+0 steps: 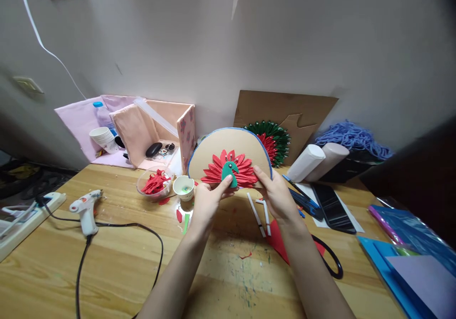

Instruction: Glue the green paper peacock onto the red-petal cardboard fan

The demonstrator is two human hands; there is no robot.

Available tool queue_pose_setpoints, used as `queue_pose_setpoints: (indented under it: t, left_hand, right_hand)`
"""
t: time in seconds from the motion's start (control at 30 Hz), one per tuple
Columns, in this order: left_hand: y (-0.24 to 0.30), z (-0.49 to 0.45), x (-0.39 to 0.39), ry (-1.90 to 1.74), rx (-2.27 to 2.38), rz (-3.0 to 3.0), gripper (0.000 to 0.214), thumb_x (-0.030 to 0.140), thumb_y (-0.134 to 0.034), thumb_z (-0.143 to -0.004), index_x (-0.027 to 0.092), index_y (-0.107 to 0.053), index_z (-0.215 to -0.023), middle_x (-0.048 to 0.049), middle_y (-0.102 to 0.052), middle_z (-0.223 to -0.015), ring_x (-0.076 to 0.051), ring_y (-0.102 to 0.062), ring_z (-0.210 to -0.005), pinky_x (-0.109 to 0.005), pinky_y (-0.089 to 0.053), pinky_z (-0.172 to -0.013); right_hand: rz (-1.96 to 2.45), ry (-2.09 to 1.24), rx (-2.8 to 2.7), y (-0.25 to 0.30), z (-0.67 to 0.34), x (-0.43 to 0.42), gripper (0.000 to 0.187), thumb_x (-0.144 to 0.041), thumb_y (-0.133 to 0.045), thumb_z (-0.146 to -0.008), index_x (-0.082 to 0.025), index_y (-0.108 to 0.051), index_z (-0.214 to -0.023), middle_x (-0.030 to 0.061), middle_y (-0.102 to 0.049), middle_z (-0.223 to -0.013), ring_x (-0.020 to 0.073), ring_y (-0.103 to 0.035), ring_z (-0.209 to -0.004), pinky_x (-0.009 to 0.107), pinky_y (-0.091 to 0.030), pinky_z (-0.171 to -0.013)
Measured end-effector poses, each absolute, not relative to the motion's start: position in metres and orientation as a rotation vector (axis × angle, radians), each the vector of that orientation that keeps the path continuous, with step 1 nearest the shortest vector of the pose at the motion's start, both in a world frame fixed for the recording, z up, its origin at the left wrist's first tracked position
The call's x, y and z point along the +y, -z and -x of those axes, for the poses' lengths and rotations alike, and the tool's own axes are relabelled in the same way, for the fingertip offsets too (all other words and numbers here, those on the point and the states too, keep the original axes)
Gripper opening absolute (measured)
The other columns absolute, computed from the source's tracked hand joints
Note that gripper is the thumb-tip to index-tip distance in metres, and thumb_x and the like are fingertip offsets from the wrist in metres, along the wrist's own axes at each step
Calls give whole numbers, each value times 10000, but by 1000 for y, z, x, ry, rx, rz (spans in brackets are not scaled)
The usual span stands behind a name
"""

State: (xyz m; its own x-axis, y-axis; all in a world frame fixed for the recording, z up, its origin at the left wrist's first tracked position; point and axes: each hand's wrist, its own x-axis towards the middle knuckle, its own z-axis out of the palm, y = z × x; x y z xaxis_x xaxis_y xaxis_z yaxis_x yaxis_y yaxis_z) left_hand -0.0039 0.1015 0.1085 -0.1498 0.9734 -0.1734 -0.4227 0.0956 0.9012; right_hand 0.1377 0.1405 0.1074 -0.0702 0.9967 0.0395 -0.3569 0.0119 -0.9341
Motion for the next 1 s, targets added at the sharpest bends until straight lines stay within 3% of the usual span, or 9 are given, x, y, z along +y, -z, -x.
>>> queue_pose_setpoints:
  t: [0.33,0.57,0.83,1.0]
  left_hand:
    - [-113,9,101,-1376,1084,-730,322,371,-776,-623,70,-729,-728,-118,-728,-717,-207,-699,-651,-333,-567,-732]
    - [-111,7,102,-1421,1083,-682,312,346,-785,-610,62,-724,-723,-112,-728,-717,-193,-690,-637,-331,-569,-724]
    - [-113,-1,103,-1676,996,-410,407,251,-793,-605,126,-700,-981,-76,-719,-1002,-166,-674,-883,-267,-560,-770]
    - [-110,-1,104,-1748,1063,-465,370,269,-794,-606,116,-714,-934,-82,-718,-1018,-189,-661,-969,-287,-513,-891]
  right_hand:
    - [888,-1370,-1027,-108,-137,141,380,-447,-671,-741,-233,-639,-1053,36,-694,-1102,249,-593,-1115,420,-442,-1003]
    - [878,-1367,-1022,-110,-134,139,438,-465,-670,-731,-235,-612,-1099,41,-661,-1169,265,-587,-1120,416,-499,-926]
    - [840,-1338,-1084,-102,-130,138,388,-418,-618,-806,-248,-582,-1153,24,-626,-1229,224,-539,-1190,401,-386,-1053]
    - [850,-1289,-1144,-100,-131,138,393,-425,-598,-824,-252,-572,-1175,27,-627,-1227,220,-538,-1189,401,-357,-1069]
